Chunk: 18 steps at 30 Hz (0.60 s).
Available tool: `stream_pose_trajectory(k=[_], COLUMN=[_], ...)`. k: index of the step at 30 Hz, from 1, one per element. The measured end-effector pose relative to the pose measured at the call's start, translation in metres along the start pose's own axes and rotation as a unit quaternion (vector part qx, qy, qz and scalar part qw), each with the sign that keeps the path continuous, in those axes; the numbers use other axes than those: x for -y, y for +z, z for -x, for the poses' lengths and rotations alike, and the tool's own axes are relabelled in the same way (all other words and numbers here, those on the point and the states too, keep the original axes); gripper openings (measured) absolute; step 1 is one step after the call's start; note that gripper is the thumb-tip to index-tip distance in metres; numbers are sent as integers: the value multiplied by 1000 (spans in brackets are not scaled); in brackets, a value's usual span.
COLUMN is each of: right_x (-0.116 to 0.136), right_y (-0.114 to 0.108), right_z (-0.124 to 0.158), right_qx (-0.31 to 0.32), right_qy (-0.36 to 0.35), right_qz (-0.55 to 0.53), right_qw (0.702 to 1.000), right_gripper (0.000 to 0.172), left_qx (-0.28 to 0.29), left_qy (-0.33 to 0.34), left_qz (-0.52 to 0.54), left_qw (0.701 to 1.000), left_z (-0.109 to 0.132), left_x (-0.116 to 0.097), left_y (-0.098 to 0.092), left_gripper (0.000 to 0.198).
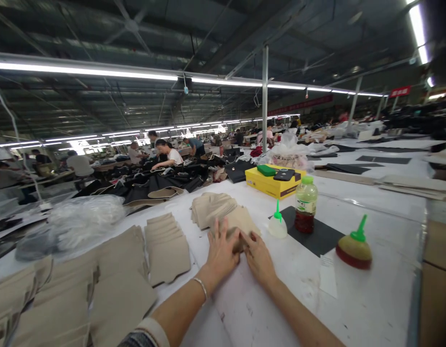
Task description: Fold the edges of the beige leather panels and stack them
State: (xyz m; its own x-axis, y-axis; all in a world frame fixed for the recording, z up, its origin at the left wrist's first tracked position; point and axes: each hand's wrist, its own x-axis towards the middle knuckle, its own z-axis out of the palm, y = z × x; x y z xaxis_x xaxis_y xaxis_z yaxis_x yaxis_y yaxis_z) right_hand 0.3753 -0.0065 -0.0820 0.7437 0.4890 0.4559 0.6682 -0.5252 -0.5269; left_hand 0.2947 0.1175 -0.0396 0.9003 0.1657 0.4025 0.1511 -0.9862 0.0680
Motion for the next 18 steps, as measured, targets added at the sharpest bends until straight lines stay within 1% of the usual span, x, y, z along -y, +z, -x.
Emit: stream_pose_trajectory(k=[4, 7, 10, 12, 14, 17, 18], right_x=[2, 0, -5, -10, -18, -37, -46], right_y=[-6, -21, -47, -70, -94, -121, -126], right_z=[0, 8, 25, 40, 58, 86, 94], right_qx=[26, 49, 61, 63, 61, 46, 34], right_qy=[-5, -7, -2, 2, 11, 56, 81], right_qz=[9, 21, 49, 79, 119, 178, 193], right_qw=[1000, 999, 997, 995, 991, 981, 977], right_gripper=[42, 42, 42, 39, 40, 48, 46], left_qx=[-13, -46, -61, -50, -36, -14, -3], left_qy=[30, 68, 110, 127, 132, 132, 133], left_qz=[0, -22, -31, -20, -10, -10, -14], left_qw=[999, 996, 992, 990, 991, 991, 991], left_z=[0, 4, 12, 17, 21, 26, 28], left_x=[7, 5, 0, -4, -7, -12, -14], left_y=[-1, 1, 6, 8, 8, 1, -3], left_gripper=[70, 62, 53, 48, 47, 48, 47])
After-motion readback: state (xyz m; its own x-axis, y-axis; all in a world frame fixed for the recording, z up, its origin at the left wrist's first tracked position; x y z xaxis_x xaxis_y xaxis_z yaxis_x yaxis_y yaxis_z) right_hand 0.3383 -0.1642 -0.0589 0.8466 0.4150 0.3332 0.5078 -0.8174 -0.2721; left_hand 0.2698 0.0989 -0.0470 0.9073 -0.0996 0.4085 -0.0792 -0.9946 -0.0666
